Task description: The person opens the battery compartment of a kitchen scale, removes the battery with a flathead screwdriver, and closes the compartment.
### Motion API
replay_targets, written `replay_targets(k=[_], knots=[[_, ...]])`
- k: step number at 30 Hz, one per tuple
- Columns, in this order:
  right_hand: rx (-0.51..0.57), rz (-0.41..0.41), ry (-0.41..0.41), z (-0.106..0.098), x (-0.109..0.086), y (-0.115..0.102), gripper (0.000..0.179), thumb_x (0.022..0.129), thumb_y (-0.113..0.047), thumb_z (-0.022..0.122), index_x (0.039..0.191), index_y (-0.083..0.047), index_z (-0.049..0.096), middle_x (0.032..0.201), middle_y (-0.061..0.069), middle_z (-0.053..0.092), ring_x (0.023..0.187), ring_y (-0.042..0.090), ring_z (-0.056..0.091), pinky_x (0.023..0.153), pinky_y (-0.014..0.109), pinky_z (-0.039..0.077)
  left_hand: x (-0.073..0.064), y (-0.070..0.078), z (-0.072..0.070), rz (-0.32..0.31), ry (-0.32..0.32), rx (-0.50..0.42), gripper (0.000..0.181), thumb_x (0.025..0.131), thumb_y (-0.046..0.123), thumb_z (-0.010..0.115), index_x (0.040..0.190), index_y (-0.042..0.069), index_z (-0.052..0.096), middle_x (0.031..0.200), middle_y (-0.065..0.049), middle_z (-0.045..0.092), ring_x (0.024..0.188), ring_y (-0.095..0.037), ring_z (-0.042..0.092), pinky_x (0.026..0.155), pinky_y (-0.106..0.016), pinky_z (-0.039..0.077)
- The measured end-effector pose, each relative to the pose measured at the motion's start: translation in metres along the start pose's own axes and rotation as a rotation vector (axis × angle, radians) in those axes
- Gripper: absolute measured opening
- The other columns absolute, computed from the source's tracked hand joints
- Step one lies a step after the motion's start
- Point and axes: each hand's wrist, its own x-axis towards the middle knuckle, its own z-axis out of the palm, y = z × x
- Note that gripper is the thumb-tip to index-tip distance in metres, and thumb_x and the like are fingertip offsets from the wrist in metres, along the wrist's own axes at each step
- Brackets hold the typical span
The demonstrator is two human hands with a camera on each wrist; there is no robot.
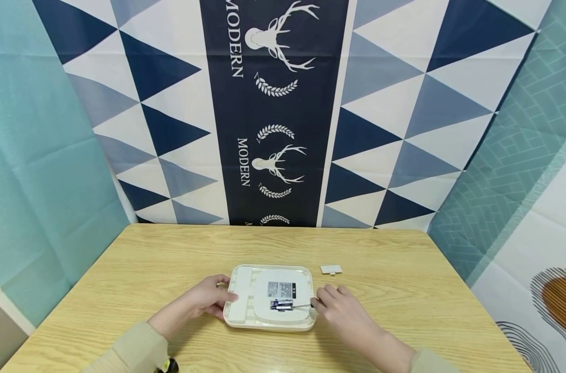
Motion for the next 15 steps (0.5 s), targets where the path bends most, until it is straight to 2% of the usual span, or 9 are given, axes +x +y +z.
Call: replay_targets(k=[3,9,12,15], knots=[[0.031,0.032,-0.015,0.001,-0.004,0.000,0.039,0.085,-0.013,0.037,0.093,-0.006,0.075,0.081,-0.001,0.054,0.072,0.014,0.048,0.052,0.023,0.037,0.000,0.000,0.000,-0.001,0.000,0.000,0.055,0.086,0.005,0.066,0.130,-0.007,0.037,0.077,-0.014,0.068,0.062,-0.020,0.067,0.055,-0.036,0.059],[0.096,0.068,-0.053,0.004,-0.013,-0.001,0.030,0.074,-0.006,0.057,0.099,-0.007,0.074,0.083,-0.001,0.055,0.073,0.012,0.049,0.054,0.024,0.046,0.000,0.000,-0.001,-0.001,0.000,0.002,0.057,0.086,0.005,0.066,0.132,-0.008,0.035,0.078,-0.014,0.068,0.063,-0.020,0.067,0.055,-0.036,0.059],[0.115,0.077,-0.047,0.007,-0.016,-0.001,0.027,0.079,-0.009,0.055,0.099,-0.008,0.074,0.083,-0.002,0.055,0.073,0.011,0.048,0.056,0.024,0.049,0.000,0.000,-0.001,0.001,-0.002,0.002,0.058,0.086,0.006,0.066,0.132,-0.008,0.035,0.079,-0.014,0.068,0.063,-0.020,0.067,0.054,-0.035,0.059],[0.128,0.082,-0.035,0.010,-0.019,-0.001,0.027,0.079,-0.011,0.056,0.099,-0.008,0.074,0.083,-0.002,0.055,0.073,0.010,0.049,0.056,0.023,0.049,0.000,0.000,-0.001,0.003,-0.004,0.002,0.058,0.086,0.006,0.066,0.133,-0.007,0.035,0.079,-0.015,0.068,0.063,-0.020,0.067,0.054,-0.036,0.059]])
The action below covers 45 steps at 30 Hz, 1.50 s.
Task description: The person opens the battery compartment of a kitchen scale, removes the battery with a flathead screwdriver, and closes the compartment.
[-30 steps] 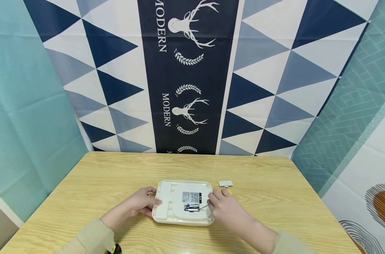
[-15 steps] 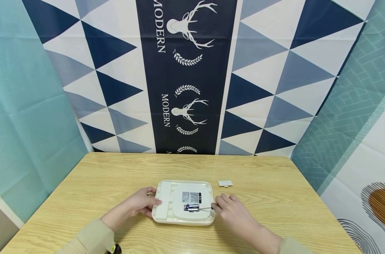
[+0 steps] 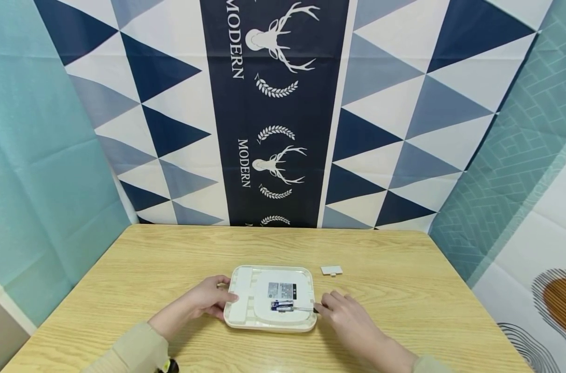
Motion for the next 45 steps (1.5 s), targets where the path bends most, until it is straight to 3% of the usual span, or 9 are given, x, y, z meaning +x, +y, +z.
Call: replay_targets(k=[3,5,7,9,12,14,16,30,45], knots=[[0.024,0.006,0.024,0.002,-0.002,0.001,0.028,0.073,-0.008,0.061,0.098,-0.008,0.074,0.083,-0.002,0.056,0.072,0.011,0.050,0.054,0.023,0.049,0.001,0.000,0.000,0.001,-0.001,-0.001,0.058,0.086,0.006,0.066,0.133,-0.007,0.035,0.079,-0.015,0.068,0.063,-0.020,0.067,0.055,-0.036,0.059],[0.023,0.017,0.040,0.004,-0.002,0.000,0.021,0.085,-0.012,0.057,0.097,-0.008,0.074,0.083,-0.002,0.056,0.072,0.011,0.050,0.054,0.023,0.049,0.001,0.000,0.000,0.002,0.000,-0.001,0.057,0.086,0.006,0.066,0.132,-0.007,0.036,0.078,-0.015,0.068,0.063,-0.021,0.067,0.055,-0.036,0.059],[0.021,0.029,0.051,0.005,-0.002,0.000,0.033,0.098,-0.018,0.042,0.096,-0.009,0.074,0.082,-0.003,0.056,0.071,0.010,0.050,0.053,0.023,0.049,0.001,0.000,0.000,0.002,0.003,0.001,0.057,0.086,0.006,0.067,0.132,-0.007,0.036,0.078,-0.015,0.068,0.062,-0.021,0.067,0.055,-0.036,0.059],[0.026,0.043,0.054,0.006,-0.002,0.000,0.037,0.099,-0.020,0.038,0.095,-0.009,0.073,0.082,-0.004,0.056,0.071,0.010,0.051,0.053,0.023,0.049,0.001,-0.001,0.000,0.003,0.005,0.004,0.057,0.086,0.006,0.067,0.132,-0.007,0.036,0.078,-0.015,0.068,0.062,-0.020,0.067,0.054,-0.036,0.059],[0.029,0.062,0.042,0.007,-0.002,-0.001,0.016,0.086,-0.013,0.059,0.095,-0.010,0.072,0.082,-0.004,0.057,0.071,0.010,0.052,0.054,0.023,0.051,0.002,-0.001,0.000,0.001,0.008,0.008,0.058,0.086,0.007,0.067,0.133,-0.006,0.036,0.078,-0.015,0.068,0.062,-0.020,0.066,0.054,-0.035,0.058],[0.033,0.071,0.031,0.006,-0.002,-0.001,0.026,0.068,-0.005,0.071,0.094,-0.010,0.071,0.083,-0.004,0.059,0.072,0.011,0.053,0.055,0.024,0.052,0.002,-0.002,0.000,0.000,0.007,0.008,0.059,0.086,0.007,0.067,0.134,-0.006,0.036,0.079,-0.015,0.068,0.062,-0.020,0.066,0.053,-0.035,0.058],[0.024,0.080,0.017,0.006,-0.002,-0.001,0.032,0.064,-0.001,0.075,0.094,-0.010,0.069,0.084,-0.004,0.059,0.073,0.011,0.053,0.056,0.025,0.053,0.002,-0.002,0.000,-0.001,0.006,0.008,0.059,0.086,0.007,0.067,0.133,-0.006,0.036,0.079,-0.015,0.068,0.062,-0.020,0.066,0.054,-0.035,0.058],[0.000,0.123,-0.002,0.006,0.002,0.004,0.042,0.057,0.005,0.076,0.093,-0.011,0.064,0.086,-0.004,0.059,0.076,0.012,0.054,0.058,0.028,0.052,0.001,0.000,0.000,-0.021,0.002,0.013,0.057,0.085,0.009,0.068,0.132,-0.006,0.038,0.080,-0.014,0.068,0.062,-0.019,0.066,0.054,-0.034,0.058],[-0.079,0.205,-0.052,-0.005,0.012,0.024,0.025,0.074,0.002,0.065,0.096,-0.009,0.063,0.093,0.005,0.063,0.083,0.021,0.058,0.060,0.037,0.054,-0.001,0.000,0.001,-0.017,0.009,0.027,0.055,0.085,0.009,0.068,0.131,-0.005,0.039,0.077,-0.014,0.068,0.061,-0.019,0.066,0.053,-0.033,0.058]])
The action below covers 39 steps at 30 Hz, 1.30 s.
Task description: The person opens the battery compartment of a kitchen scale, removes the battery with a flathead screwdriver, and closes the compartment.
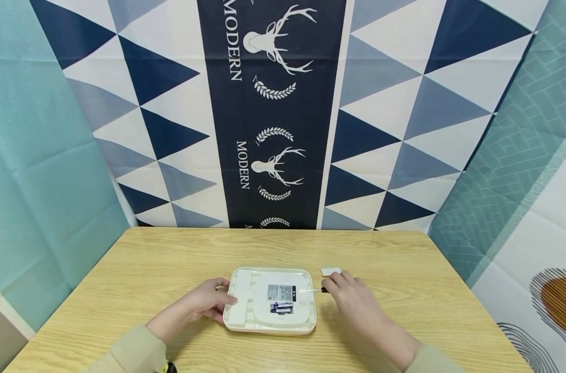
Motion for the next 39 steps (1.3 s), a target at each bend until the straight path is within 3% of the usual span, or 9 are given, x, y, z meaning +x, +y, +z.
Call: replay_targets(k=[6,8,13,16,21,24,26,29,39], knots=[[-0.020,0.008,0.023,0.000,0.002,0.011,0.021,0.076,0.000,0.063,0.096,-0.008,0.062,0.089,0.005,0.061,0.080,0.022,0.057,0.055,0.035,0.052,0.000,0.000,-0.001,-0.004,-0.007,-0.008,0.055,0.085,0.008,0.068,0.130,-0.005,0.040,0.078,-0.014,0.068,0.062,-0.019,0.066,0.054,-0.034,0.058],[-0.023,0.003,0.046,0.001,0.003,0.014,0.012,0.092,-0.006,0.051,0.095,-0.008,0.062,0.089,0.005,0.061,0.079,0.022,0.057,0.054,0.035,0.051,0.000,0.000,-0.001,-0.005,-0.008,-0.008,0.055,0.085,0.008,0.068,0.130,-0.005,0.040,0.077,-0.014,0.068,0.062,-0.019,0.066,0.054,-0.034,0.058],[-0.026,-0.007,0.116,0.004,0.005,0.021,0.061,0.103,-0.027,0.005,0.092,-0.008,0.061,0.086,0.004,0.061,0.074,0.021,0.057,0.048,0.033,0.048,0.000,0.000,-0.001,0.003,-0.018,-0.010,0.056,0.085,0.007,0.068,0.130,-0.006,0.039,0.077,-0.014,0.068,0.061,-0.019,0.066,0.053,-0.033,0.058],[-0.026,-0.001,0.126,0.005,0.007,0.024,0.060,0.103,-0.029,0.005,0.092,-0.008,0.061,0.085,0.003,0.061,0.073,0.021,0.057,0.047,0.032,0.047,0.000,0.000,0.000,0.006,-0.017,-0.005,0.055,0.085,0.007,0.067,0.130,-0.006,0.039,0.077,-0.014,0.068,0.061,-0.018,0.066,0.053,-0.033,0.058],[-0.027,0.014,0.111,0.006,0.009,0.031,0.059,0.103,-0.031,0.007,0.093,-0.008,0.061,0.086,0.004,0.061,0.073,0.021,0.057,0.047,0.032,0.047,0.000,0.001,0.000,0.004,-0.010,0.001,0.054,0.085,0.007,0.067,0.129,-0.006,0.040,0.076,-0.014,0.068,0.061,-0.018,0.066,0.053,-0.033,0.058],[-0.028,0.022,0.113,0.007,0.010,0.036,0.030,0.102,-0.022,0.036,0.093,-0.008,0.060,0.086,0.005,0.062,0.073,0.021,0.057,0.046,0.032,0.046,0.000,0.000,0.000,0.007,-0.009,0.003,0.054,0.085,0.007,0.067,0.130,-0.007,0.039,0.077,-0.014,0.068,0.061,-0.019,0.066,0.054,-0.034,0.058],[-0.031,0.026,0.115,0.007,0.011,0.040,0.006,0.092,-0.010,0.054,0.093,-0.008,0.060,0.086,0.005,0.062,0.073,0.022,0.057,0.046,0.033,0.046,0.000,0.000,0.000,0.010,-0.009,0.004,0.055,0.085,0.007,0.067,0.130,-0.007,0.039,0.078,-0.014,0.068,0.062,-0.019,0.066,0.055,-0.034,0.059],[-0.033,0.038,0.115,0.007,0.011,0.044,0.021,0.075,0.001,0.067,0.092,-0.008,0.061,0.085,0.005,0.062,0.074,0.023,0.058,0.046,0.034,0.047,0.001,0.000,0.001,0.011,-0.008,0.004,0.055,0.085,0.007,0.067,0.131,-0.007,0.039,0.078,-0.014,0.068,0.063,-0.019,0.066,0.055,-0.035,0.059],[-0.054,0.102,0.087,0.009,0.010,0.053,0.023,0.074,0.004,0.070,0.091,-0.008,0.060,0.083,0.005,0.061,0.073,0.025,0.057,0.046,0.037,0.046,0.001,-0.001,0.000,0.007,-0.003,0.008,0.053,0.085,0.007,0.067,0.129,-0.006,0.041,0.078,-0.014,0.067,0.062,-0.019,0.066,0.054,-0.034,0.059]])
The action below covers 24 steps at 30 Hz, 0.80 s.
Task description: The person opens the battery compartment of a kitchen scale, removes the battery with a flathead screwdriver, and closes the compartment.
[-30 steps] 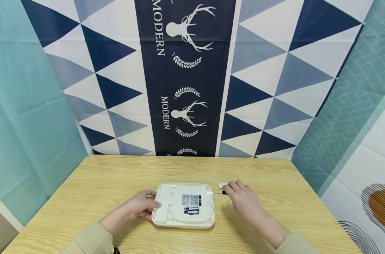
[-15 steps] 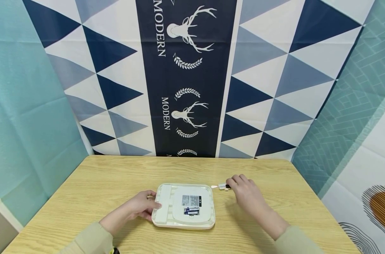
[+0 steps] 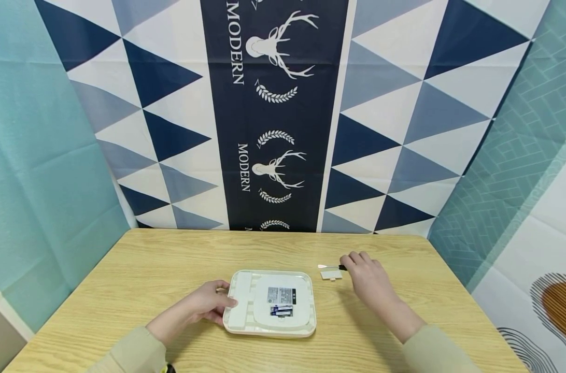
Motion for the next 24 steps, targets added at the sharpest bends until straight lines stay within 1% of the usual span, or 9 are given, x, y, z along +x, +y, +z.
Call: replay_targets(k=[8,13,17,24], knots=[[-0.030,0.043,-0.022,0.007,-0.001,0.008,0.019,0.076,0.000,0.071,0.090,-0.008,0.060,0.082,0.007,0.061,0.074,0.026,0.058,0.049,0.042,0.046,0.000,0.001,-0.001,-0.010,-0.005,-0.006,0.054,0.085,0.007,0.067,0.129,-0.006,0.041,0.079,-0.014,0.068,0.062,-0.019,0.066,0.055,-0.034,0.059],[-0.024,0.090,-0.067,0.011,-0.002,0.012,0.019,0.077,0.002,0.069,0.091,-0.008,0.060,0.084,0.008,0.062,0.076,0.028,0.058,0.050,0.044,0.045,0.001,0.000,-0.001,-0.006,-0.007,-0.008,0.053,0.085,0.007,0.067,0.129,-0.006,0.041,0.079,-0.014,0.068,0.062,-0.019,0.066,0.055,-0.035,0.059],[-0.023,0.119,-0.103,0.015,-0.002,0.015,0.018,0.079,0.003,0.068,0.092,-0.008,0.060,0.085,0.009,0.063,0.077,0.028,0.058,0.048,0.043,0.044,0.003,-0.002,-0.001,-0.002,-0.007,-0.008,0.053,0.085,0.006,0.067,0.129,-0.006,0.040,0.079,-0.015,0.068,0.062,-0.020,0.066,0.055,-0.035,0.059],[-0.013,0.177,-0.206,0.020,-0.003,0.019,0.016,0.083,0.006,0.063,0.092,-0.007,0.059,0.087,0.010,0.061,0.080,0.029,0.058,0.048,0.042,0.044,0.002,-0.002,-0.001,-0.002,-0.009,-0.004,0.054,0.085,0.006,0.067,0.130,-0.006,0.039,0.079,-0.014,0.068,0.062,-0.020,0.067,0.055,-0.035,0.059]])
